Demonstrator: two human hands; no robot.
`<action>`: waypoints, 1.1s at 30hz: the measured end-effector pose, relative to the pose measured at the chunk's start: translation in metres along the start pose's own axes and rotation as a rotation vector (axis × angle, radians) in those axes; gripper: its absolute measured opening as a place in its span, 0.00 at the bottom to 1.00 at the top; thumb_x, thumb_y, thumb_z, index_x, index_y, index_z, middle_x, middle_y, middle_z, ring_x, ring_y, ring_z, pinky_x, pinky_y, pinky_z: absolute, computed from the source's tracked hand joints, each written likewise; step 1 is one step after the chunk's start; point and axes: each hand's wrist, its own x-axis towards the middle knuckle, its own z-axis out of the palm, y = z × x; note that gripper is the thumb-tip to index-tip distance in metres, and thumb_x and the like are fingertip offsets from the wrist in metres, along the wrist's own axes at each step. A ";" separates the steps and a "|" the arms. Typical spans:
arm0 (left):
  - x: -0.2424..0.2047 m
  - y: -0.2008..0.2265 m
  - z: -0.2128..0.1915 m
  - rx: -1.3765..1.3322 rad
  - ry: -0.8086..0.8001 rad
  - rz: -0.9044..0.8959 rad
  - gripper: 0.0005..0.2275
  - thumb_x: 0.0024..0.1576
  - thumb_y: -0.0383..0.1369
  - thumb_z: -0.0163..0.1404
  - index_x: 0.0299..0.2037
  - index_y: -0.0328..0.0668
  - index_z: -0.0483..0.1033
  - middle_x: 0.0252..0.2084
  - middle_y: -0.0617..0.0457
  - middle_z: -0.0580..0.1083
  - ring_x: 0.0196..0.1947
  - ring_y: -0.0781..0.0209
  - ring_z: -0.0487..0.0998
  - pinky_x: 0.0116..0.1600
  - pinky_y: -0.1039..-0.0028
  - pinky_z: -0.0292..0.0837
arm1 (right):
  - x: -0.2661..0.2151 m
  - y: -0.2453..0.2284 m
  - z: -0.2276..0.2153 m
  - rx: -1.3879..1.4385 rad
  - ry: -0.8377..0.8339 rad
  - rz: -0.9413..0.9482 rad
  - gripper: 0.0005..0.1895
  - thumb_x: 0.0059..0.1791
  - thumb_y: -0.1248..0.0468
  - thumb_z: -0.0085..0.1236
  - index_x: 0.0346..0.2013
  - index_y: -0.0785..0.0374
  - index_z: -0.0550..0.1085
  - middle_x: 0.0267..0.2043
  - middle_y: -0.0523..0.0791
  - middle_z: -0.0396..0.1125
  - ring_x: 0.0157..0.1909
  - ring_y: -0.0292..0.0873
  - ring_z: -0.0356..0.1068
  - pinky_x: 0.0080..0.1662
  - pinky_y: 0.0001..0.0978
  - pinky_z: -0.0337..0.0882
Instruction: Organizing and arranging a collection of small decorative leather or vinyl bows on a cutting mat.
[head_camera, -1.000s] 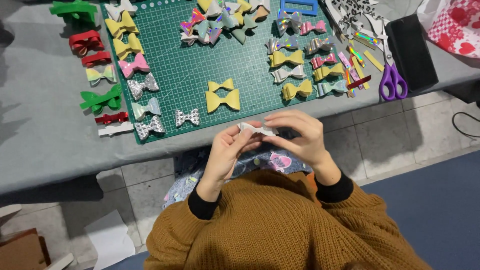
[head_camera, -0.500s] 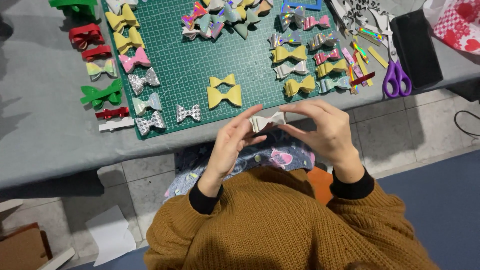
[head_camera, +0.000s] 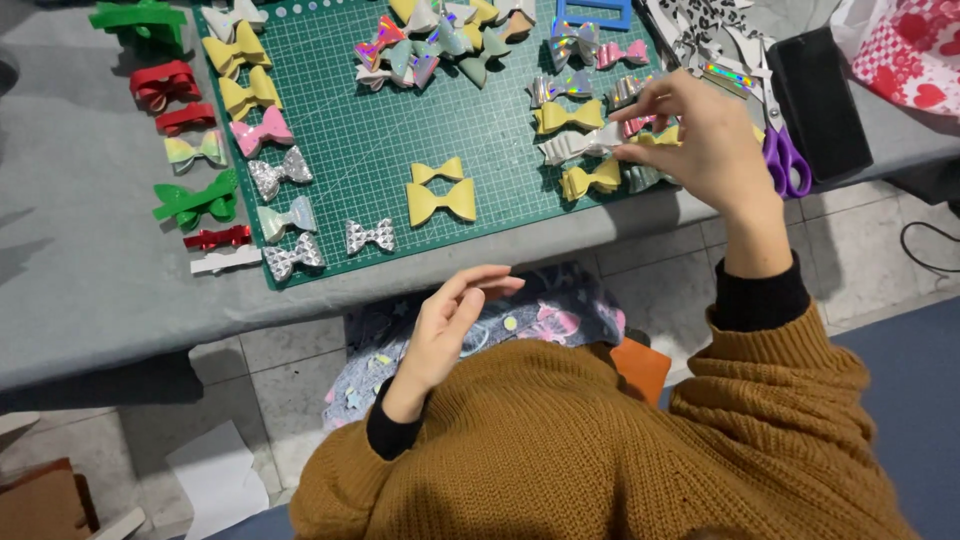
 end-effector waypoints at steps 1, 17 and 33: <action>-0.001 0.000 0.001 0.000 0.001 0.000 0.19 0.70 0.37 0.41 0.64 0.30 0.69 0.59 0.43 0.76 0.62 0.56 0.76 0.69 0.67 0.68 | 0.001 0.001 0.003 0.000 0.000 0.000 0.23 0.48 0.66 0.76 0.49 0.64 0.69 0.49 0.44 0.77 0.52 0.39 0.78 0.40 0.27 0.70; -0.003 -0.001 0.005 0.007 0.019 -0.020 0.17 0.68 0.34 0.45 0.63 0.30 0.70 0.57 0.44 0.77 0.60 0.58 0.77 0.65 0.68 0.72 | 0.015 0.001 0.006 -0.047 -0.080 -0.027 0.20 0.45 0.62 0.76 0.46 0.61 0.75 0.43 0.42 0.75 0.45 0.42 0.76 0.46 0.33 0.75; -0.003 0.002 0.006 0.084 0.038 -0.011 0.16 0.66 0.29 0.49 0.63 0.31 0.70 0.57 0.46 0.78 0.59 0.61 0.78 0.64 0.70 0.72 | 0.022 0.014 0.001 -0.021 -0.143 -0.098 0.19 0.45 0.63 0.74 0.47 0.63 0.75 0.47 0.42 0.76 0.49 0.43 0.77 0.49 0.33 0.75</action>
